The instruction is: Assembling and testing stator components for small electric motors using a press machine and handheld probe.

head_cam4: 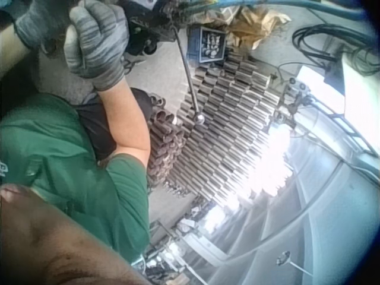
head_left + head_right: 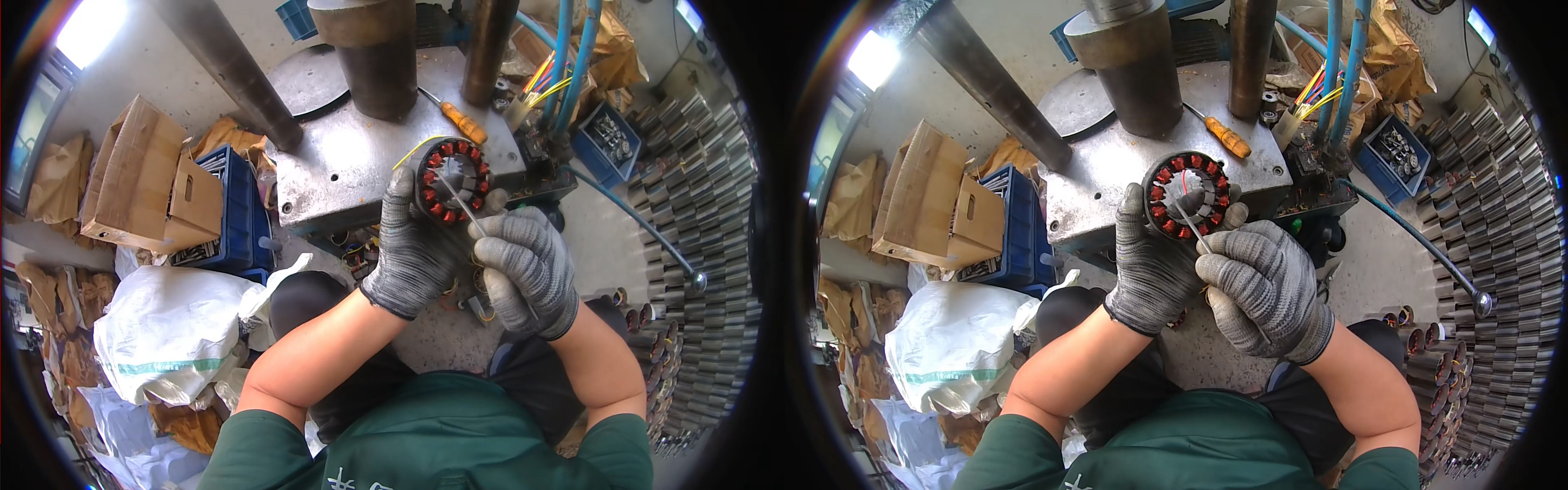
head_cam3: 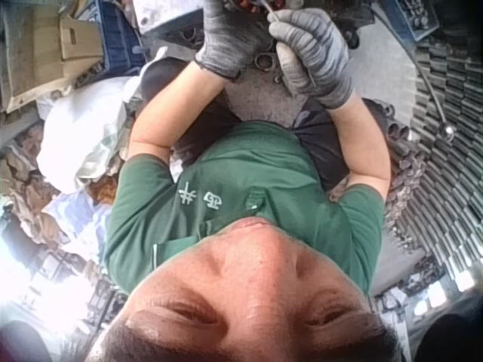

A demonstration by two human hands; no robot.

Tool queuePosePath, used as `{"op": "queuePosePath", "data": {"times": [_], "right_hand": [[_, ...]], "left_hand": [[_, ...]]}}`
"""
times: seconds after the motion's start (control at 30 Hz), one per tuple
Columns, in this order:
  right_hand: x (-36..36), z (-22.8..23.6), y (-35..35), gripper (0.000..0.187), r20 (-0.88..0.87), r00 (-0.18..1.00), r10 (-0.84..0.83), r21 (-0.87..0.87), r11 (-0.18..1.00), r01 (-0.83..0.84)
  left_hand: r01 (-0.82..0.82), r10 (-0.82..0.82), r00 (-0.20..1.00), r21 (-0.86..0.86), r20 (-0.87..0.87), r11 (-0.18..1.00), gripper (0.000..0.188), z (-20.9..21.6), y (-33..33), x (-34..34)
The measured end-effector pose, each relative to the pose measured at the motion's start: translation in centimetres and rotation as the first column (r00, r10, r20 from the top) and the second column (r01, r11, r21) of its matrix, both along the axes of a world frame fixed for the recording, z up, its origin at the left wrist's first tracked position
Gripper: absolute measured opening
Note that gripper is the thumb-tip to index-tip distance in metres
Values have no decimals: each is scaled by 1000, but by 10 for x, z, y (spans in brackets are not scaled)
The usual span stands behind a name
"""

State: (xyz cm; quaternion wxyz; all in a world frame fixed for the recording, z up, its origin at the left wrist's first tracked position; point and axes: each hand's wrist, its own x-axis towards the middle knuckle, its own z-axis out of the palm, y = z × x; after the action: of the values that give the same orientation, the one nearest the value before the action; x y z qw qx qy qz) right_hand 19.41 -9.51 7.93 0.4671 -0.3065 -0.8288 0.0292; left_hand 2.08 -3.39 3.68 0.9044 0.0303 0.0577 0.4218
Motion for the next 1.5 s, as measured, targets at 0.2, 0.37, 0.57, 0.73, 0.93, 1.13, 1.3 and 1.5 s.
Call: {"op": "queuePosePath", "data": {"times": [0.2,0.37,0.57,0.73,0.93,1.13,1.3,1.5], "right_hand": [[0,-3,1,33,21,999,-37,-2,999,37],[2,-1,1,30,8,1000,-16,10,1000,16],[2,-1,1,28,-38,999,3,-54,999,-5],[4,-7,3,30,18,1000,-23,-16,1000,24],[4,-17,10,35,145,987,-75,61,996,66],[-8,-36,17,38,147,976,-162,150,979,140],[-18,-51,22,38,168,967,-191,145,975,167],[-27,-63,26,36,113,977,-181,194,968,157]], "left_hand": [[6,-5,1000,-19,17,1000,87,2,-1,1],[34,-33,998,-2,52,999,82,-2,0,-1],[50,-49,998,-16,47,999,94,-8,3,-1],[70,-71,997,-30,-19,997,88,-9,2,-2],[-16,-1,993,-144,-114,989,86,3,4,0],[-89,47,972,-179,-230,980,81,7,-1,1],[-184,100,954,-290,-283,939,79,2,3,-1],[-239,148,936,-269,-318,933,81,-8,6,-2]]}}
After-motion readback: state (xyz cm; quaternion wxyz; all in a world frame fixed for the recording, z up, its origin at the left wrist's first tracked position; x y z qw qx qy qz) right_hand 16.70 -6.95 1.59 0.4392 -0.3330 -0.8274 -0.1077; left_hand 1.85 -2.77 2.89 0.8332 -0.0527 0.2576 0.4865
